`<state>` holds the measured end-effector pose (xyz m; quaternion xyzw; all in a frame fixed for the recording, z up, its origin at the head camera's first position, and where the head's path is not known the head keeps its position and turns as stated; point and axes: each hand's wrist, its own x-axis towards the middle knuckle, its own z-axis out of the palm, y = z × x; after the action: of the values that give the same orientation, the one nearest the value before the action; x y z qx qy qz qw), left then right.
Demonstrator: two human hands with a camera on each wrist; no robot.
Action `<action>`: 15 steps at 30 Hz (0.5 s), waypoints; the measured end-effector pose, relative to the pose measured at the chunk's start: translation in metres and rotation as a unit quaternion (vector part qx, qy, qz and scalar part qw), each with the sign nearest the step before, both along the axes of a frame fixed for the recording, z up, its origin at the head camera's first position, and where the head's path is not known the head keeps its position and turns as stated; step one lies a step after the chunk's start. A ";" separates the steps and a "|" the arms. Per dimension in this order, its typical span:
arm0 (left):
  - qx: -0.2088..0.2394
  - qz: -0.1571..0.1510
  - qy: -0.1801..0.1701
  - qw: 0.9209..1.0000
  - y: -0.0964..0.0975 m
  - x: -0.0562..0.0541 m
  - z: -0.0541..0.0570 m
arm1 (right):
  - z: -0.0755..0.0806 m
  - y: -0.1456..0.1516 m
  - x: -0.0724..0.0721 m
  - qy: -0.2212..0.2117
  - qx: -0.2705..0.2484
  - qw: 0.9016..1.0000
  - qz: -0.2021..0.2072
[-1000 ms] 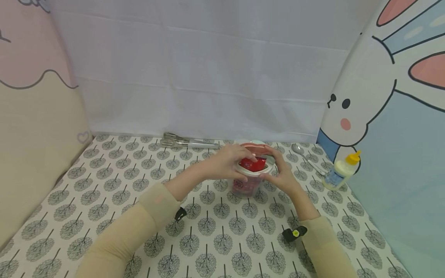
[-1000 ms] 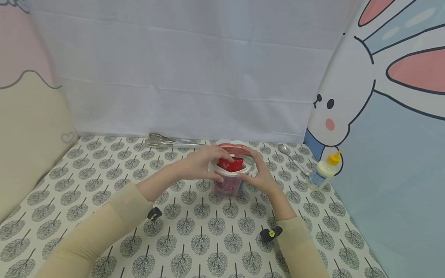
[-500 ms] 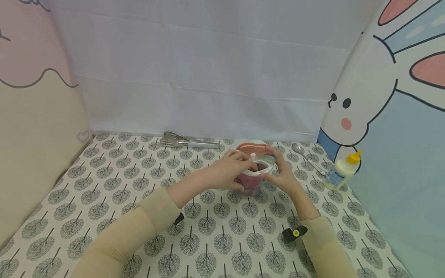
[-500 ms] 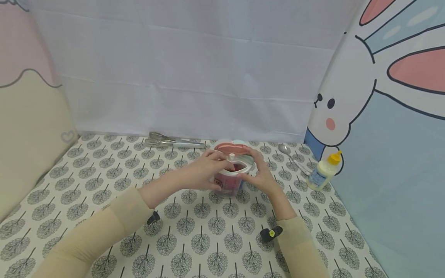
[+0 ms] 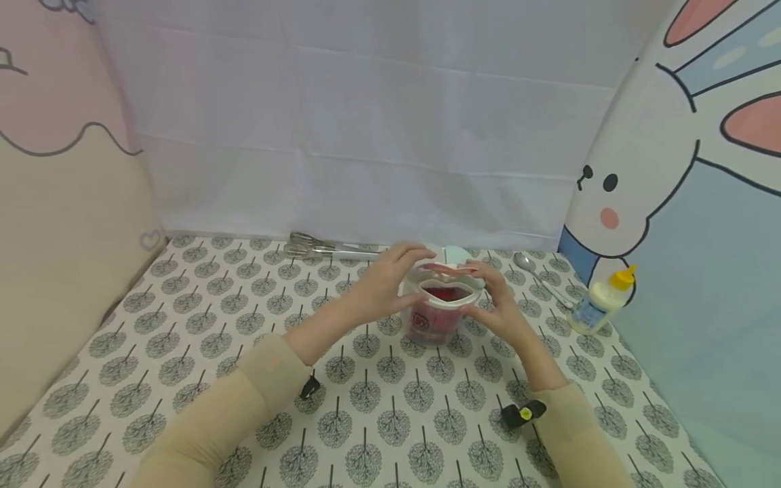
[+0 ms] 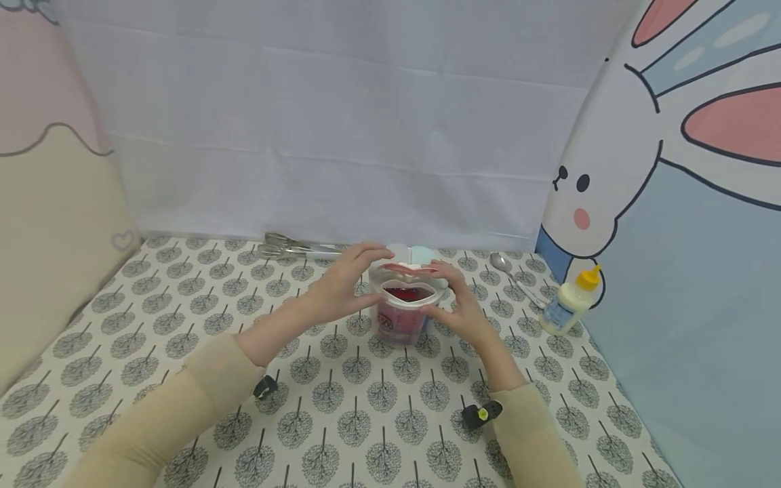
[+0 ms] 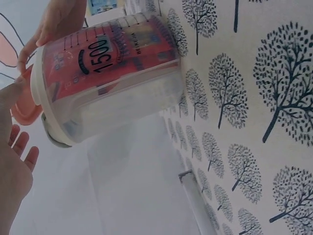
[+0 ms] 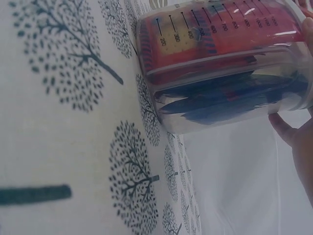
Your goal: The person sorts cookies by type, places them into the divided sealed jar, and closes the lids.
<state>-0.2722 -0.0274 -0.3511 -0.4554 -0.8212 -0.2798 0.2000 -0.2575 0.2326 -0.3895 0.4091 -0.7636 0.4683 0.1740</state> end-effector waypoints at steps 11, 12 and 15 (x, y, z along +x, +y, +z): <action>0.047 0.016 -0.107 0.993 0.003 -0.007 -0.025 | -0.018 0.010 -0.018 0.039 -0.004 0.999 0.025; 0.053 0.012 -0.104 0.993 0.002 -0.008 -0.026 | -0.016 0.009 -0.017 0.041 -0.004 0.999 0.028; 0.073 0.004 -0.095 0.993 0.004 -0.010 -0.028 | -0.008 0.006 -0.011 0.042 -0.001 0.999 0.029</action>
<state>-0.2822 -0.0238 -0.3787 -0.4076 -0.8154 -0.3806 0.1551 -0.2683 0.2388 -0.3973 0.4499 -0.7431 0.4563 0.1930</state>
